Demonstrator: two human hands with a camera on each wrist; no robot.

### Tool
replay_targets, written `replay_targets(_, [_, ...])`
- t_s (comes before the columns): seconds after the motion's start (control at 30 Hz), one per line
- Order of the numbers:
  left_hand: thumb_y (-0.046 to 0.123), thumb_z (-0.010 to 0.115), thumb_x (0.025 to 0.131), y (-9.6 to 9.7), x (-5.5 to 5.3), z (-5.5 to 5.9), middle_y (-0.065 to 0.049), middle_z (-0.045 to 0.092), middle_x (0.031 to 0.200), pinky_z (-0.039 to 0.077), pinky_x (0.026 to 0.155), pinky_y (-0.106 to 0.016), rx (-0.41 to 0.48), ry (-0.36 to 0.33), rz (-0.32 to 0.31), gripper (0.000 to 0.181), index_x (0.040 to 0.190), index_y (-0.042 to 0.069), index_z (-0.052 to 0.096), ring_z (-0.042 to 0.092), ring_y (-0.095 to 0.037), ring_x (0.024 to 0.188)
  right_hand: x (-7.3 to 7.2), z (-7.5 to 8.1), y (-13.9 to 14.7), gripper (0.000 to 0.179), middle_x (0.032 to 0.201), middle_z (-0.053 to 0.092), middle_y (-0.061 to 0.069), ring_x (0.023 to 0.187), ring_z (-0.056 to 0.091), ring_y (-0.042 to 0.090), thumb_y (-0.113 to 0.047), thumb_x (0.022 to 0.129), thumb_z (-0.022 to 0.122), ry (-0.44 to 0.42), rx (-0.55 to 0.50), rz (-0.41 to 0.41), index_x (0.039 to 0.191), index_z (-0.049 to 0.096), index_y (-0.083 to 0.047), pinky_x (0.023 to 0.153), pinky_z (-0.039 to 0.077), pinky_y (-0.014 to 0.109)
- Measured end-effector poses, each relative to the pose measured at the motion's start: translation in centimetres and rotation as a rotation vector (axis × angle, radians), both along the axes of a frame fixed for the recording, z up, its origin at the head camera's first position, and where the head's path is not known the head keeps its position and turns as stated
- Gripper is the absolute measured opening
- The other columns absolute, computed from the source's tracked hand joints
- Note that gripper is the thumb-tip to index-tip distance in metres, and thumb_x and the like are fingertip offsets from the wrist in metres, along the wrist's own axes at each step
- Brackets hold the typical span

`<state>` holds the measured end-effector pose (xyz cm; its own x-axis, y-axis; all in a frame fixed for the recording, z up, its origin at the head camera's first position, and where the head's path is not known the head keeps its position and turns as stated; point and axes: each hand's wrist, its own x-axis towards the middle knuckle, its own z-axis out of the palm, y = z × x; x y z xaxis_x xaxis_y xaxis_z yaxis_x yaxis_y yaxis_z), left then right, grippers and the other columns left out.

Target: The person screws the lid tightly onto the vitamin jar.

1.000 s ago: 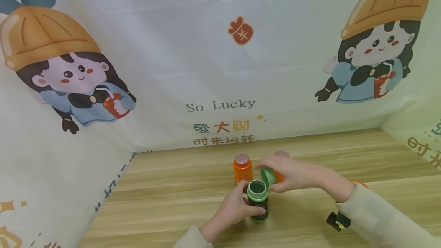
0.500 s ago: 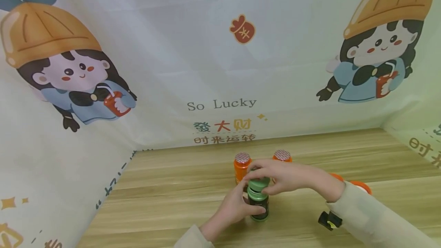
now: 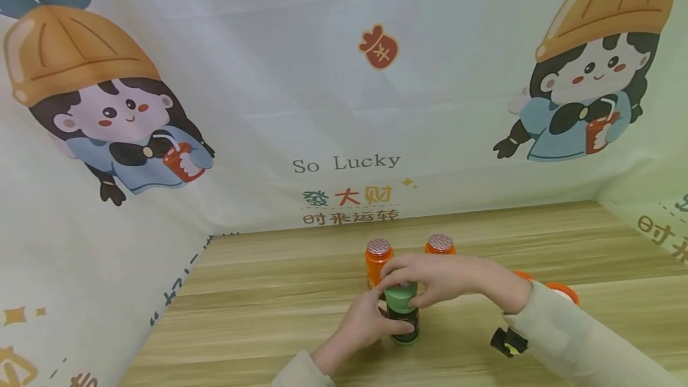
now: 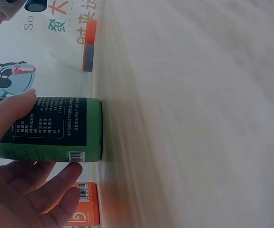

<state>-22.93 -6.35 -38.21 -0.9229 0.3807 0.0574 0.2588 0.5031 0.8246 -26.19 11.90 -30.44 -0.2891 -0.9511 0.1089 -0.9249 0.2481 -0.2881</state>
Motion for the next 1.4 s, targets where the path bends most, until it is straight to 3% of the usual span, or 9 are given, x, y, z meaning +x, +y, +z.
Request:
replay_targets(0.17, [0.021, 0.081, 0.068, 0.0, -0.1, -0.1, -0.003, 0.063, 0.093, 0.046, 0.057, -0.025, -0.022, 0.021, 0.000, 0.061, 0.121, 0.009, 0.056, 0.055, -0.010, 0.069, -0.1, -0.2, 0.0, 0.046, 0.118, 0.051, 0.002, 0.101, 0.047, 0.010, 0.000, 0.079, 0.062, -0.001, 0.023, -0.012, 0.123, 0.056, -0.013, 0.085, 0.042, 0.022])
replay_targets(0.3, [0.024, 0.081, 0.068, -0.1, -0.3, -0.2, 0.001, 0.064, 0.089, 0.045, 0.055, -0.023, -0.016, 0.016, -0.003, 0.051, 0.113, 0.009, 0.060, 0.054, -0.008, 0.065, -0.1, -0.3, 0.0, 0.043, 0.115, 0.052, 0.002, 0.098, 0.048, 0.008, -0.002, 0.080, 0.064, 0.005, 0.015, -0.015, 0.122, 0.057, -0.011, 0.084, 0.043, 0.021])
replay_targets(0.63, [0.024, 0.081, 0.068, -0.1, -0.3, 0.0, 0.002, 0.065, 0.089, 0.045, 0.056, -0.023, -0.024, -0.002, 0.004, 0.046, 0.107, 0.008, 0.063, 0.054, -0.008, 0.067, -0.1, -0.3, -0.1, 0.041, 0.112, 0.053, 0.002, 0.095, 0.048, 0.008, -0.006, 0.080, 0.065, 0.031, 0.010, -0.024, 0.120, 0.059, -0.011, 0.081, 0.044, 0.019])
replay_targets(0.93, [0.021, 0.081, 0.067, 0.1, -0.1, 0.0, 0.000, 0.066, 0.086, 0.046, 0.056, -0.024, -0.024, -0.005, 0.005, 0.038, 0.097, 0.006, 0.063, 0.056, -0.010, 0.067, 0.6, -0.6, -0.7, 0.037, 0.109, 0.054, 0.002, 0.082, 0.047, 0.004, -0.021, 0.081, 0.066, 0.074, 0.066, -0.227, 0.115, 0.059, -0.009, 0.070, 0.043, 0.017])
replay_targets(1.07, [0.020, 0.081, 0.067, 0.1, -0.1, -0.1, 0.000, 0.067, 0.087, 0.046, 0.057, -0.024, -0.020, -0.009, 0.006, 0.036, 0.096, 0.007, 0.064, 0.058, -0.010, 0.068, 0.6, -0.9, -1.0, 0.037, 0.101, 0.054, -0.001, 0.072, 0.045, 0.002, -0.028, 0.081, 0.065, 0.099, 0.058, -0.292, 0.112, 0.059, -0.009, 0.062, 0.040, 0.015])
replay_targets(1.27, [0.021, 0.081, 0.067, 0.1, -0.2, -0.1, 0.001, 0.068, 0.089, 0.047, 0.059, -0.023, -0.011, -0.003, -0.001, 0.034, 0.095, 0.010, 0.065, 0.058, -0.008, 0.069, 0.6, -1.5, -1.5, 0.028, 0.074, 0.039, -0.009, 0.057, 0.033, 0.001, -0.038, 0.079, 0.064, 0.159, 0.026, -0.370, 0.086, 0.052, -0.014, 0.050, 0.029, 0.015])
replay_targets(1.4, [0.023, 0.081, 0.067, 0.1, -0.2, -0.1, 0.002, 0.067, 0.087, 0.045, 0.058, -0.023, -0.026, 0.012, 0.001, 0.033, 0.093, 0.010, 0.065, 0.055, -0.007, 0.068, 0.7, -1.8, -1.9, 0.036, 0.066, 0.031, -0.010, 0.052, 0.028, 0.002, -0.045, 0.078, 0.063, 0.180, 0.003, -0.443, 0.075, 0.040, -0.018, 0.046, 0.022, 0.016])
